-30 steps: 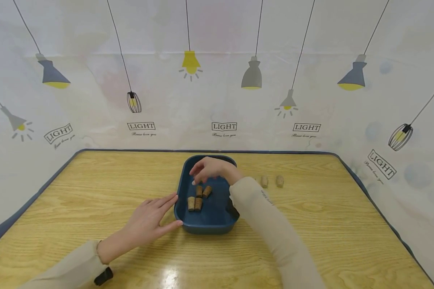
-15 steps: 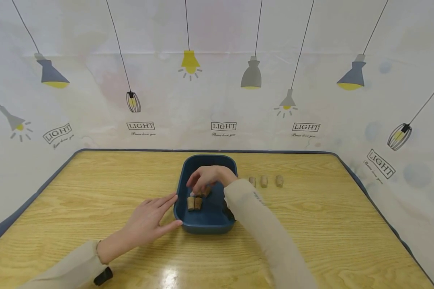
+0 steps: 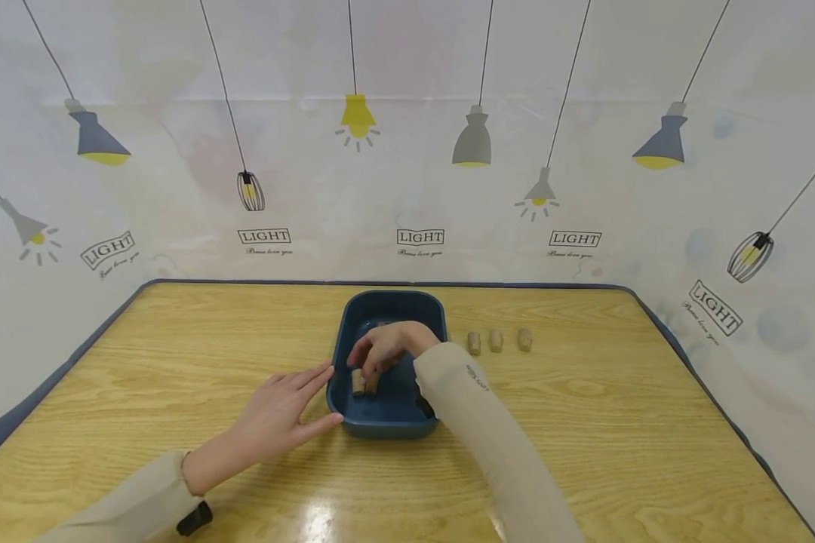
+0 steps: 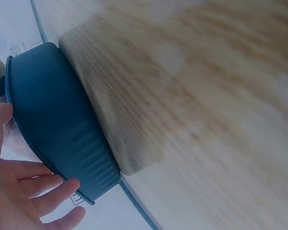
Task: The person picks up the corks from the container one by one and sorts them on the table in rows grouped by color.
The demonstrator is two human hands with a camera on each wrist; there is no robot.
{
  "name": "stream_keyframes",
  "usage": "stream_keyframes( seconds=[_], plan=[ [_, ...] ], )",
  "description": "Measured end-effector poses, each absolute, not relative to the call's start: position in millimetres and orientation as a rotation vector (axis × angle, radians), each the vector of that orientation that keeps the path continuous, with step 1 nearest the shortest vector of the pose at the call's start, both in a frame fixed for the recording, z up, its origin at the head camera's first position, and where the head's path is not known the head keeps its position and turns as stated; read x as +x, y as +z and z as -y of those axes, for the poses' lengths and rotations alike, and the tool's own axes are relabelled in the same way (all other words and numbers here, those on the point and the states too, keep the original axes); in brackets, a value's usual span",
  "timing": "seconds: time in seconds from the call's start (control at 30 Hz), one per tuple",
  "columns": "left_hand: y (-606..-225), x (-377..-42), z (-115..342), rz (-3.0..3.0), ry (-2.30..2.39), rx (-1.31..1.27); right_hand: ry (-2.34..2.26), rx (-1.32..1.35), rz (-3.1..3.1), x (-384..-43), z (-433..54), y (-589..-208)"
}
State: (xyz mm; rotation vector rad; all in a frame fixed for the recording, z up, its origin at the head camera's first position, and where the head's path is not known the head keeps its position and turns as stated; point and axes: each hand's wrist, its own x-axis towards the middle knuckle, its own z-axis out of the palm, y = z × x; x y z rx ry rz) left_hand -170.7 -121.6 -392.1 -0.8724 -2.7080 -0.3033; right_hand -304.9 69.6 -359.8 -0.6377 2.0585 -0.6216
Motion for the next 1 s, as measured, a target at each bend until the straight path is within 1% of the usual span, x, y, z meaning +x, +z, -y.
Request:
stream_keyframes(
  seconds=[0.3, 0.7, 1.0],
  plan=[
    [-391.1, -169.7, 121.1, 2.724, -0.295, -0.865, -0.503, -0.663, -2.102, -301.4, -67.2, -360.2],
    [-392.3, -170.3, 121.1, 2.721, -0.291, -0.862, -0.48, -0.664, -2.142, -297.9, -62.8, -364.3],
    [-390.9, -169.9, 119.9, 2.746, -0.289, -0.851, -0.348, -0.682, -2.228, -296.6, -55.4, -367.9]
  ],
)
